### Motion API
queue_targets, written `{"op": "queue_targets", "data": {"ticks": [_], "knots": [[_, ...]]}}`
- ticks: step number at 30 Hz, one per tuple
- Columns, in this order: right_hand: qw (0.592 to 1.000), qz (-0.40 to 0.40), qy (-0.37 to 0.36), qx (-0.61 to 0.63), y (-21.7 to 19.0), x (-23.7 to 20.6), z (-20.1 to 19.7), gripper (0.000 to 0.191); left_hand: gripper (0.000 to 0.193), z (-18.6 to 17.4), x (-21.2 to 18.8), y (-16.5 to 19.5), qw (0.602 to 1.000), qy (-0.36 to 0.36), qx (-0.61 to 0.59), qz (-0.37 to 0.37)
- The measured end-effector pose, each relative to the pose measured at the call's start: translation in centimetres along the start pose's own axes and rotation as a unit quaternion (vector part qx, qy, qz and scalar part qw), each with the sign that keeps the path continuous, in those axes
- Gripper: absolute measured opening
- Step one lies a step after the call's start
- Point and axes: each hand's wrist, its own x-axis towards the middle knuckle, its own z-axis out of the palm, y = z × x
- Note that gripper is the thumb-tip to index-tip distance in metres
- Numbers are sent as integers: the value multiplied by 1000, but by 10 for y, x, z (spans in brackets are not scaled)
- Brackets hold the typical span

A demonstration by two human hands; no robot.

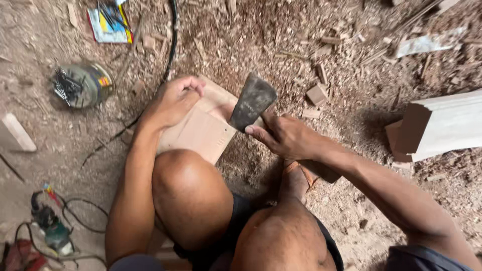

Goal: The person sits on the workshop floor and hammers small wooden strips into a rectangular frame using a small hatchet-like hammer, tapping nails to join the corners. They reposition the frame, take nails from a jar, and continue tapping the joints before standing up and carrying the frame away.

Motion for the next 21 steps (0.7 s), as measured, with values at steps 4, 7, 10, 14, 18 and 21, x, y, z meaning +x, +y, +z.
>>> {"op": "queue_targets", "data": {"ticks": [4, 7, 10, 14, 18, 21], "knots": [[999, 22, 40, -4, 19, -1, 12, 49, 33, -8, -29, -12, 970, 93, -200, -98], [989, 95, 96, 60, 40, -12, 33, 51, 34, -7, -111, -28, 933, 267, -223, -93], [973, 180, 112, 93, 63, -33, 63, 51, 43, 35, -205, -59, 894, 428, 72, -114], [965, 221, 108, 87, 92, -60, 104, 59, 56, 78, -284, -103, 885, 378, 229, -145], [972, 75, 219, -35, 106, -62, 122, 61, 70, 121, -351, -102, 898, 332, 270, -105], [972, 180, 138, 65, 104, -56, 120, 60, 80, 124, -364, -108, 905, 315, 271, -88]]}}
